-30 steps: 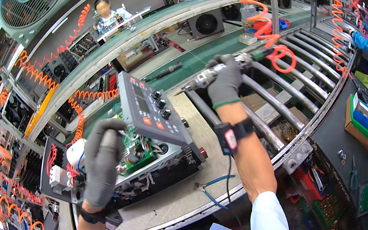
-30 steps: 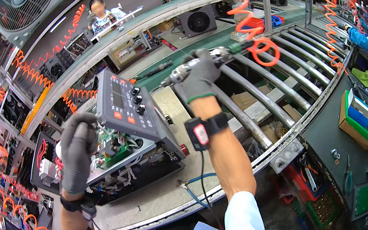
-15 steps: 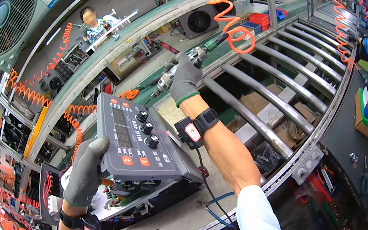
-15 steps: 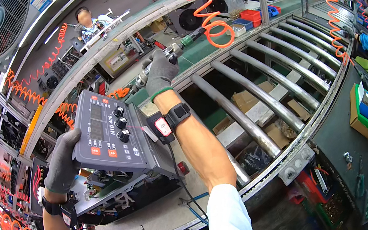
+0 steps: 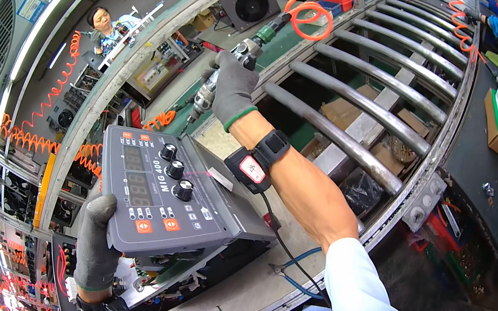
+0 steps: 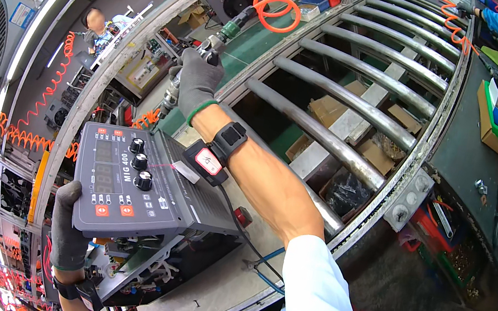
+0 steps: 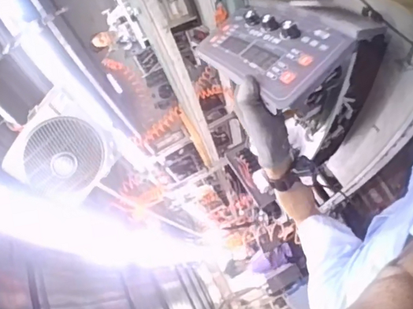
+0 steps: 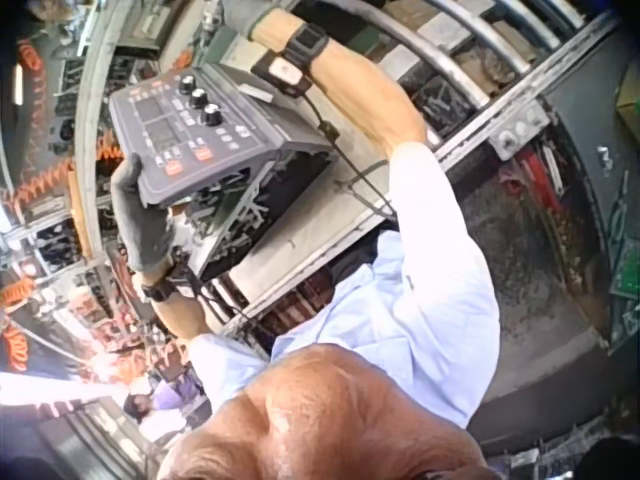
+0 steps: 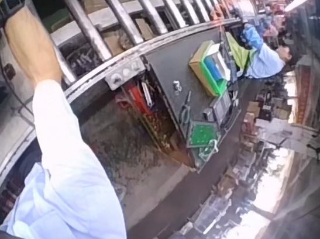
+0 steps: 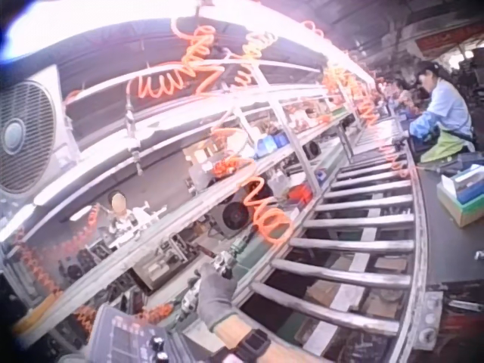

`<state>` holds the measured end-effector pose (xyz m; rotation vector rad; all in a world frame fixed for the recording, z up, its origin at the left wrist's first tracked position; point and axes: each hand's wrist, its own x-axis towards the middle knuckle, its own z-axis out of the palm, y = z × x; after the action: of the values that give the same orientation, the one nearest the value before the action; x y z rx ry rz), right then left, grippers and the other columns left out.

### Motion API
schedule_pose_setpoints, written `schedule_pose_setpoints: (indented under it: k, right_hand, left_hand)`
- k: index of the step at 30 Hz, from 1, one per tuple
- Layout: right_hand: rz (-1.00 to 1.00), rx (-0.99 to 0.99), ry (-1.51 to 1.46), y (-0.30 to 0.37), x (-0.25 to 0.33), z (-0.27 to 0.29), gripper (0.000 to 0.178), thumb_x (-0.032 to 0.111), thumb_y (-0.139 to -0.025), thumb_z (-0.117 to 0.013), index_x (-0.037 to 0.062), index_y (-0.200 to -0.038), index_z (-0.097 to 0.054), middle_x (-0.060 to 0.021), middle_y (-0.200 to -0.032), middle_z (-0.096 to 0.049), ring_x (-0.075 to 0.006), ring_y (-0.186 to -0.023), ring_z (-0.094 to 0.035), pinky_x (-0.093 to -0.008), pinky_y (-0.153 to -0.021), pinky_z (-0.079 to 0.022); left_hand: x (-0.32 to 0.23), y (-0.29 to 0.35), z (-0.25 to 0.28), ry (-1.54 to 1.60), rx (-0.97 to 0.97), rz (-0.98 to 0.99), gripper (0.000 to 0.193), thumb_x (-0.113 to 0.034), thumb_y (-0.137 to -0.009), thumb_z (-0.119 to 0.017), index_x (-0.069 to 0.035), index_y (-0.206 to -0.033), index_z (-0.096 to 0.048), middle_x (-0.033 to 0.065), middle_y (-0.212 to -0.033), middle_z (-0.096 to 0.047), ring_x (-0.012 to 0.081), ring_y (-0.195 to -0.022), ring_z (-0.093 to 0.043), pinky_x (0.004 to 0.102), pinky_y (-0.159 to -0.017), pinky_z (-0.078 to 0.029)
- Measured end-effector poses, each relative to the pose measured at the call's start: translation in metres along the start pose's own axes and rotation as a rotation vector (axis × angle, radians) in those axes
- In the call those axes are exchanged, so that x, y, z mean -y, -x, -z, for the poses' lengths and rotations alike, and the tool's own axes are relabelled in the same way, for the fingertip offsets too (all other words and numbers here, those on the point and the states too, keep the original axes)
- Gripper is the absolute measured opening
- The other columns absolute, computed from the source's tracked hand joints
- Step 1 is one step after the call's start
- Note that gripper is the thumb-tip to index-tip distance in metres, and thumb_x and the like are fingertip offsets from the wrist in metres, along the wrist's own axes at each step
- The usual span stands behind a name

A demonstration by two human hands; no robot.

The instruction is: Assembling internal components and the front panel of a MIG welding machine on an industrial production line.

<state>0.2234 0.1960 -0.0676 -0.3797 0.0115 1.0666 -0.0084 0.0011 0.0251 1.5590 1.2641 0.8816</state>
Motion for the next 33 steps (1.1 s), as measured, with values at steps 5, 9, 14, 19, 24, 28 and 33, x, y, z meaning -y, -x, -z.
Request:
schedule_pose_setpoints:
  k: [5, 9, 14, 19, 24, 28, 33]
  right_hand:
    - [0.022, -0.005, 0.043, 0.004, -0.003, 0.000, 0.010, 0.005, -0.079, -0.058, 0.0046, -0.088, -0.054, -0.0075, -0.067, -0.061, -0.0165, -0.045, -0.058, -0.0317, -0.042, -0.046]
    - [0.002, 0.024, 0.003, -0.002, -0.007, 0.001, 0.009, 0.005, -0.079, -0.058, 0.0047, -0.087, -0.053, -0.0079, -0.065, -0.061, -0.0169, -0.044, -0.058, -0.0308, -0.041, -0.046]
    - [-0.051, 0.029, -0.016, -0.012, -0.014, -0.002, 0.010, 0.005, -0.079, -0.058, 0.0050, -0.088, -0.053, -0.0089, -0.065, -0.061, -0.0173, -0.044, -0.058, -0.0319, -0.041, -0.046]
    - [-0.100, 0.041, -0.044, -0.010, -0.015, 0.001, 0.012, 0.010, -0.079, -0.063, 0.0021, -0.084, -0.057, -0.0098, -0.072, -0.062, -0.0206, -0.052, -0.061, -0.0364, -0.047, -0.051]
    - [0.022, 0.073, 0.024, -0.007, -0.007, 0.004, 0.011, 0.010, -0.080, -0.062, 0.0015, -0.082, -0.056, -0.0095, -0.069, -0.061, -0.0200, -0.051, -0.061, -0.0359, -0.046, -0.050]
    - [0.058, 0.029, 0.033, -0.001, -0.009, 0.002, 0.011, 0.010, -0.079, -0.063, 0.0025, -0.082, -0.055, -0.0095, -0.067, -0.060, -0.0202, -0.050, -0.061, -0.0361, -0.046, -0.050]
    - [0.037, 0.058, 0.033, -0.001, -0.010, 0.002, 0.012, 0.008, -0.079, -0.063, 0.0037, -0.085, -0.054, -0.0094, -0.067, -0.060, -0.0202, -0.050, -0.060, -0.0365, -0.045, -0.049]
  left_hand:
    - [0.000, -0.003, -0.004, 0.001, -0.032, -0.022, 0.058, -0.036, -0.089, -0.052, 0.006, -0.129, -0.053, 0.0161, -0.116, -0.065, 0.0190, -0.100, -0.068, 0.0310, -0.086, -0.055]
    - [-0.001, -0.003, -0.001, -0.011, -0.003, -0.002, 0.058, -0.035, -0.089, -0.051, 0.008, -0.128, -0.052, 0.0156, -0.115, -0.065, 0.0189, -0.100, -0.067, 0.0311, -0.087, -0.055]
    - [-0.002, -0.003, 0.000, -0.046, -0.037, 0.009, 0.058, -0.035, -0.089, -0.051, 0.008, -0.128, -0.052, 0.0157, -0.115, -0.065, 0.0192, -0.100, -0.067, 0.0312, -0.087, -0.055]
    - [-0.004, -0.004, -0.001, -0.036, 0.034, 0.031, 0.059, -0.036, -0.090, -0.052, 0.007, -0.130, -0.050, 0.0155, -0.116, -0.064, 0.0195, -0.101, -0.067, 0.0317, -0.087, -0.055]
    - [0.004, -0.001, 0.001, 0.017, -0.008, -0.001, 0.052, -0.041, -0.095, -0.052, 0.001, -0.125, -0.057, 0.0133, -0.111, -0.067, 0.0172, -0.098, -0.067, 0.0295, -0.082, -0.055]
    - [0.006, -0.002, 0.005, -0.070, -0.036, -0.035, 0.049, -0.041, -0.095, -0.053, 0.000, -0.122, -0.057, 0.0129, -0.110, -0.067, 0.0172, -0.097, -0.067, 0.0293, -0.082, -0.055]
    - [0.008, -0.001, 0.006, 0.099, -0.005, 0.008, 0.044, -0.039, -0.096, -0.055, -0.002, -0.118, -0.057, 0.0099, -0.106, -0.065, 0.0156, -0.097, -0.065, 0.0293, -0.085, -0.054]
